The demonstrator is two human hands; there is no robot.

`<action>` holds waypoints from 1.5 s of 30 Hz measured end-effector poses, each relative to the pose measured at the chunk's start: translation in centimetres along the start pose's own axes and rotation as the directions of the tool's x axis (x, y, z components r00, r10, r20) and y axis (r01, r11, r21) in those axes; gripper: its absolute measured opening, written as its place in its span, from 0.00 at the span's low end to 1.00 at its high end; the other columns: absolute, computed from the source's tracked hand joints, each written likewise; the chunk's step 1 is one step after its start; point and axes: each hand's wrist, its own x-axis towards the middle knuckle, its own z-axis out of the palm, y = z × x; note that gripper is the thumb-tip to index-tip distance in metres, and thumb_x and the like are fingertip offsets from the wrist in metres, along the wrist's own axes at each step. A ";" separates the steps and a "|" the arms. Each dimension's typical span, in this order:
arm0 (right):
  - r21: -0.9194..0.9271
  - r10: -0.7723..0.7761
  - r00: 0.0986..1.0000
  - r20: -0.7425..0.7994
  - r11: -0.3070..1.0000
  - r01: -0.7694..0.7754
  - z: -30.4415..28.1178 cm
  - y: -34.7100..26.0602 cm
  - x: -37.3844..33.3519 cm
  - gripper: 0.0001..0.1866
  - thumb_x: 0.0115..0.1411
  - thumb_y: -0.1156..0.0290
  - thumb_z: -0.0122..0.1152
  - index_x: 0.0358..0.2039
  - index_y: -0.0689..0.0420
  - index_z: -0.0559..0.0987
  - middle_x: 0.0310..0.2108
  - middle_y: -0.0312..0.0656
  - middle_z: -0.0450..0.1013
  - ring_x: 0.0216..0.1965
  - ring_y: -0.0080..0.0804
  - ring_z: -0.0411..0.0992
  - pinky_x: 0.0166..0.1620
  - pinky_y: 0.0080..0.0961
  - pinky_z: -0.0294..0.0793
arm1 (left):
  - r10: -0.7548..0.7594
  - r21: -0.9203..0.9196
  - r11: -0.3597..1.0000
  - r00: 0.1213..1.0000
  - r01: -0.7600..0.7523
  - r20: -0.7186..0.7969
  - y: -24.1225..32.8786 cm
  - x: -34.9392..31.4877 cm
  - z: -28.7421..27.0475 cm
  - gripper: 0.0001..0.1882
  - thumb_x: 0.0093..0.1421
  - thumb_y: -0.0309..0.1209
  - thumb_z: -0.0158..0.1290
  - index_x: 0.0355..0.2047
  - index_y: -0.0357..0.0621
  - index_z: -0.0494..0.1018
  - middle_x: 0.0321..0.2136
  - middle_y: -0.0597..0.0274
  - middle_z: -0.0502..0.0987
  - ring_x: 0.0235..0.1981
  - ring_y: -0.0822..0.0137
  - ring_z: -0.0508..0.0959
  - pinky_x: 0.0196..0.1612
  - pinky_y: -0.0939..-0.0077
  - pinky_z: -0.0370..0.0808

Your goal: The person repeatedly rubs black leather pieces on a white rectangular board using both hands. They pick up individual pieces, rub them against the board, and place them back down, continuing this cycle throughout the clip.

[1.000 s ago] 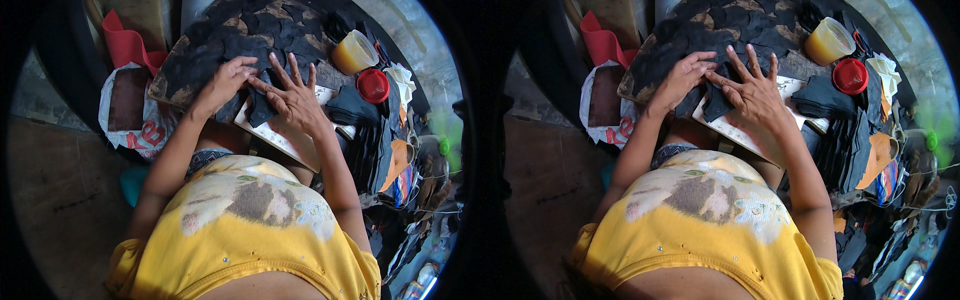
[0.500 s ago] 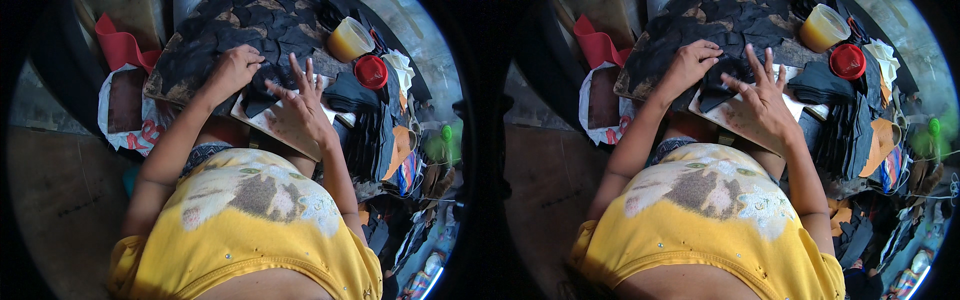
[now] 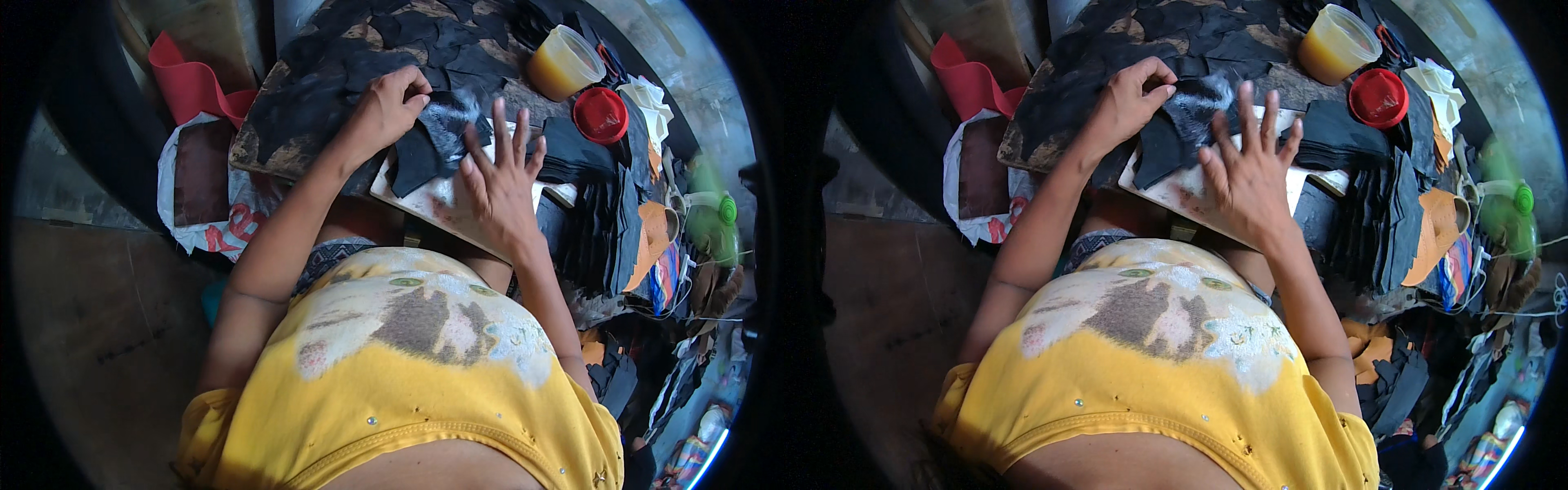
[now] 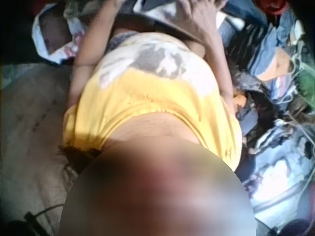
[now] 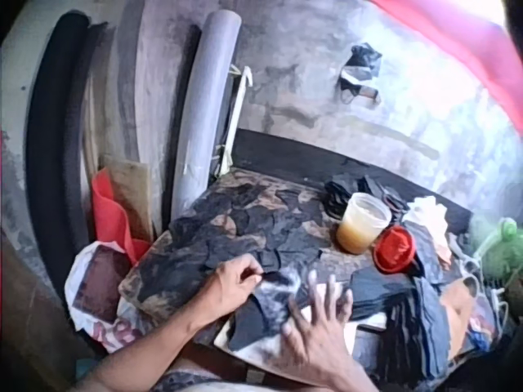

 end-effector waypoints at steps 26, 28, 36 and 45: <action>-0.159 -0.115 0.992 0.045 0.980 0.121 0.9 1.0 2.9 0.21 0.71 0.50 0.35 0.61 0.22 0.69 0.74 0.37 0.40 0.74 0.52 0.32 0.65 0.67 0.21 | -0.200 -0.171 0.960 0.971 0.220 0.128 -0.9 0.2 -2.1 0.10 0.65 0.29 0.51 0.44 0.40 0.75 0.29 0.69 0.77 0.29 0.79 0.75 0.33 0.82 0.75; -0.139 -0.126 0.987 0.102 0.980 0.140 0.5 0.2 2.5 0.22 0.70 0.51 0.35 0.62 0.22 0.68 0.74 0.38 0.41 0.74 0.52 0.31 0.65 0.68 0.21 | -0.209 -0.244 0.941 0.969 0.236 0.131 -0.8 -0.1 -2.3 0.12 0.65 0.29 0.51 0.47 0.39 0.75 0.29 0.68 0.78 0.30 0.79 0.75 0.34 0.82 0.75; 0.187 -0.185 0.971 0.154 0.970 0.155 0.2 -3.7 0.7 0.22 0.70 0.53 0.35 0.56 0.29 0.76 0.73 0.43 0.40 0.74 0.52 0.29 0.65 0.65 0.17 | -0.215 -0.328 0.904 0.954 0.275 0.208 -0.3 -1.0 -3.4 0.16 0.62 0.27 0.55 0.50 0.36 0.75 0.30 0.66 0.79 0.28 0.78 0.76 0.36 0.83 0.75; 0.739 0.197 0.972 -0.130 0.673 -0.037 0.0 -0.7 -0.2 0.25 0.66 0.51 0.42 0.44 0.52 0.85 0.63 0.49 0.62 0.71 0.49 0.45 0.69 0.53 0.33 | -0.199 -0.626 0.768 0.979 0.131 -0.040 0.1 -0.8 -6.7 0.13 0.62 0.23 0.54 0.47 0.40 0.77 0.28 0.71 0.76 0.25 0.83 0.72 0.25 0.88 0.71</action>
